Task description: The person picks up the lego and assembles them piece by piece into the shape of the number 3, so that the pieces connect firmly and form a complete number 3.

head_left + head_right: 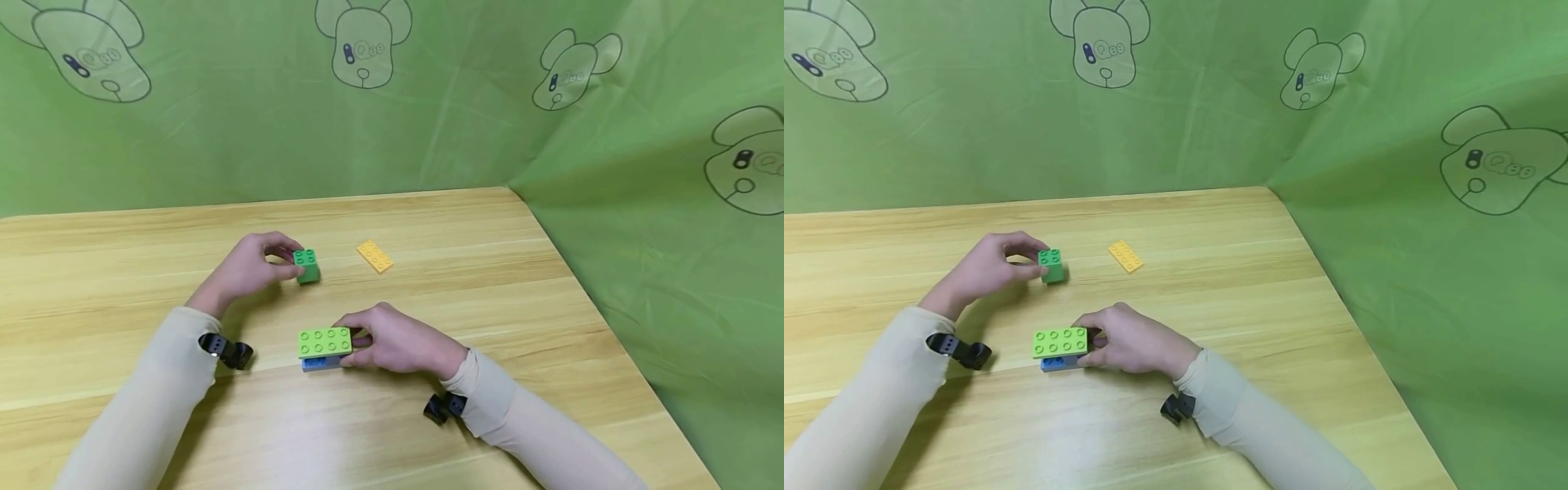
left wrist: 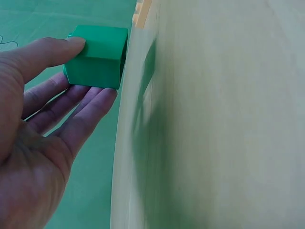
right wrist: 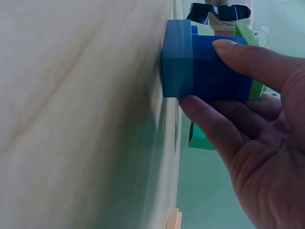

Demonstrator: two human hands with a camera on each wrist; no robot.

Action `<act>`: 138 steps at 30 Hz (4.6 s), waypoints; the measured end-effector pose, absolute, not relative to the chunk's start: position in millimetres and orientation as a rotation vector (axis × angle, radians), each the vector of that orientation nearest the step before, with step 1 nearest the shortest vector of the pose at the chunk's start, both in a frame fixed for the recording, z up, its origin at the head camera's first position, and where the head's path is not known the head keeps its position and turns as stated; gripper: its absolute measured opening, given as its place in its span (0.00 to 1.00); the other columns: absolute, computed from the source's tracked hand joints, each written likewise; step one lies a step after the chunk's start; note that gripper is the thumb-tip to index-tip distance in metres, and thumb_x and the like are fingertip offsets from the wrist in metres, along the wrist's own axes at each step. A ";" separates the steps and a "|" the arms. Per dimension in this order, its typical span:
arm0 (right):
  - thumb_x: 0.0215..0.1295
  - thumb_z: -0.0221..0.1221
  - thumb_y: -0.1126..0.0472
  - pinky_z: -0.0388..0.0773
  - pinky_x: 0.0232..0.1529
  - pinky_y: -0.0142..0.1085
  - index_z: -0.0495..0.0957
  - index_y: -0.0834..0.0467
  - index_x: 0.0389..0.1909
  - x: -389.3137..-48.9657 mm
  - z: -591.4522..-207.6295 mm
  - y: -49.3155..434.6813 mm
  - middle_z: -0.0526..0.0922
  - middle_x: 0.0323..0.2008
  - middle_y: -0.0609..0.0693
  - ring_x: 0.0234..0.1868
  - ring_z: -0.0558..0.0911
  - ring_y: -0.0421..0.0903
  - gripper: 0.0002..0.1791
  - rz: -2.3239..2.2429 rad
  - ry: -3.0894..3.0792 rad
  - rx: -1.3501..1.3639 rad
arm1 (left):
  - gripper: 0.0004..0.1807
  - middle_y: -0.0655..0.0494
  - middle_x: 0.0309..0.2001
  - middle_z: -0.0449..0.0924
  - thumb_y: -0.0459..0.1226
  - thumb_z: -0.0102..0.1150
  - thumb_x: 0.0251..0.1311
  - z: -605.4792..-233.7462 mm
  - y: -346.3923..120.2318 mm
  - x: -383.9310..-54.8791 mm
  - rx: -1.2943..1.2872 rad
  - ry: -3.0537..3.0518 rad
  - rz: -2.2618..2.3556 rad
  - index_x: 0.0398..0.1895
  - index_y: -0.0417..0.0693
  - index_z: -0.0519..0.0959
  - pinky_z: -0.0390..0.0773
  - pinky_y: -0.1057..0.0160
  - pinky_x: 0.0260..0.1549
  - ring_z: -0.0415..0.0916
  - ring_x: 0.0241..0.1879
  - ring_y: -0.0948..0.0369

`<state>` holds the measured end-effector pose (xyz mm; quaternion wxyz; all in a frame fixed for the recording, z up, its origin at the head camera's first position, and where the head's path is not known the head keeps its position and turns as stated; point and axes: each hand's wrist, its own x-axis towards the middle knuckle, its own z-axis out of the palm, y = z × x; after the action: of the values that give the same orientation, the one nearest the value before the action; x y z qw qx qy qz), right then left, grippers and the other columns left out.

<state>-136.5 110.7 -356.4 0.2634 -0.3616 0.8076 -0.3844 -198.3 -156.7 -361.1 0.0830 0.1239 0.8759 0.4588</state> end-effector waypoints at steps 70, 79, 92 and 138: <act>0.59 0.69 0.67 0.79 0.45 0.28 0.80 0.62 0.51 -137.1 -360.1 108.9 0.84 0.45 0.49 0.46 0.82 0.36 0.18 -1.051 2.164 -0.937 | 0.20 0.46 0.49 0.78 0.29 0.71 0.55 -356.5 -143.2 -149.7 0.598 2.429 1.784 0.51 0.35 0.77 0.77 0.53 0.54 0.79 0.49 0.52; 0.58 0.70 0.66 0.80 0.46 0.30 0.80 0.61 0.50 -137.7 -359.9 108.9 0.84 0.45 0.47 0.46 0.82 0.35 0.18 -1.066 2.162 -0.960 | 0.20 0.49 0.49 0.78 0.29 0.71 0.54 -353.2 -139.0 -143.2 0.648 2.421 1.839 0.50 0.37 0.78 0.78 0.56 0.53 0.79 0.48 0.52; 0.58 0.70 0.66 0.80 0.46 0.29 0.81 0.60 0.50 -138.8 -360.1 109.6 0.84 0.43 0.44 0.45 0.82 0.35 0.18 -1.045 2.181 -0.971 | 0.19 0.54 0.47 0.79 0.29 0.71 0.54 -347.5 -132.9 -132.6 0.732 2.439 1.876 0.49 0.41 0.79 0.77 0.57 0.53 0.78 0.48 0.55; 0.57 0.71 0.65 0.80 0.43 0.28 0.81 0.59 0.47 -138.3 -362.6 109.9 0.84 0.40 0.43 0.40 0.82 0.34 0.17 -1.023 2.198 -0.926 | 0.20 0.54 0.44 0.81 0.25 0.72 0.50 -359.0 -106.3 -104.0 1.146 2.364 1.949 0.47 0.42 0.80 0.82 0.57 0.45 0.79 0.44 0.55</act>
<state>-138.3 109.9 -362.6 0.2699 -0.3437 0.8155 -0.3795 -104.0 -106.3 -359.0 -0.0648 0.3494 0.7212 0.5946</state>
